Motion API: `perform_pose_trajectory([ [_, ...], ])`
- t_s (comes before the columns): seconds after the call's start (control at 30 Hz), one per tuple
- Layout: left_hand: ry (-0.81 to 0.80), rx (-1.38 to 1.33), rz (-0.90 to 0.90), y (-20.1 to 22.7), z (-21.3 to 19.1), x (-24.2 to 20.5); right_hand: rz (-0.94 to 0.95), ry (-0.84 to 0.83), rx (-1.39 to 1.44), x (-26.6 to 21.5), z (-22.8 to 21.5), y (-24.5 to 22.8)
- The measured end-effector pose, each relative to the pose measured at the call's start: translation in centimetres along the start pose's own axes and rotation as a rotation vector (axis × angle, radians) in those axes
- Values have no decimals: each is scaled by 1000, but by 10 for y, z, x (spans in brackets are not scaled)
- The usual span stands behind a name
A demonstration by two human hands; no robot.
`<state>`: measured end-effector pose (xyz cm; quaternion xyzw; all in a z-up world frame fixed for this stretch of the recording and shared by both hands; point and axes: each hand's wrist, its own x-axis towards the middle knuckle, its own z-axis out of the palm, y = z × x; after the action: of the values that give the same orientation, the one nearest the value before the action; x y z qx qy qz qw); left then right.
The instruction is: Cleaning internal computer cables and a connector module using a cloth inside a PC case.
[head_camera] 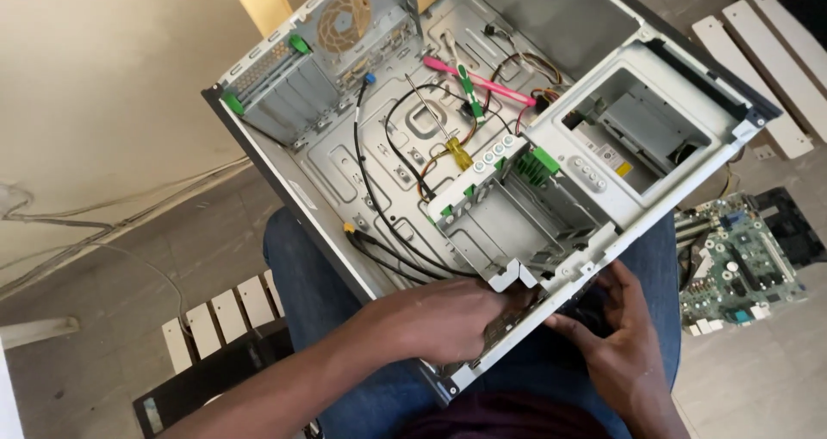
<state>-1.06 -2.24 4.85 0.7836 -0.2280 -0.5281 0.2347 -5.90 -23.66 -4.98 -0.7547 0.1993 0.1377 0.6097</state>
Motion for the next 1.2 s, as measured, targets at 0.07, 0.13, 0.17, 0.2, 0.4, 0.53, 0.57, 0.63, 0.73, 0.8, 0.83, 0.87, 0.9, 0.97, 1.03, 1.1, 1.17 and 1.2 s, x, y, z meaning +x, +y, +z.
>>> perform_pose_trajectory([
  [0.07, 22, 18, 22, 9, -5, -5, 60, 6, -99, -4, 1, -11],
  [0.13, 36, 52, -24, 7, 2, -3, 103, 24, -79, -2, 3, -12],
  [0.17, 50, 79, -70, 7, 5, -2, 149, 37, -64, -2, 3, -12],
  [0.2, 39, 87, -64, 7, 4, -3, 156, 48, -58, -2, 4, -8],
  [0.4, 44, -54, -5, 7, 1, 4, 89, 123, -78, 2, 8, 9],
  [0.53, -20, -59, -84, 9, 0, 5, 172, 132, -32, -5, 10, -20],
  [0.57, -12, -57, -74, 10, 0, 5, 227, 129, -33, -6, 9, -28],
  [0.63, 0, -38, -46, 9, 3, 5, 250, 131, -50, -9, 7, -31],
  [0.73, 50, -10, 19, 5, 3, 5, 250, 123, -99, -7, 7, -37],
  [0.8, 68, -1, 56, 3, 5, 6, 244, 121, -125, -8, 7, -37],
  [0.83, 59, -10, 23, 2, 6, 6, 224, 124, -161, -7, 6, -36],
  [0.87, 53, -18, -8, 2, 5, 7, 201, 130, -196, -6, 6, -35],
  [0.9, 49, -10, -10, 4, 2, 6, 202, 133, -188, -4, 6, -34],
  [0.97, -21, -7, -56, 11, -2, 4, 183, 120, -241, -3, 5, -30],
  [1.03, -27, -27, -61, 11, -2, 5, 189, 86, -255, -1, 1, -27],
  [1.1, -38, -45, -62, 7, 0, 7, 199, 57, -269, 2, -3, -23],
  [1.17, -45, 9, -87, 0, 5, 11, 221, -53, -109, 6, -9, -18],
  [1.2, -42, 7, -91, -2, 6, 13, 218, -58, -109, 6, -14, -16],
])
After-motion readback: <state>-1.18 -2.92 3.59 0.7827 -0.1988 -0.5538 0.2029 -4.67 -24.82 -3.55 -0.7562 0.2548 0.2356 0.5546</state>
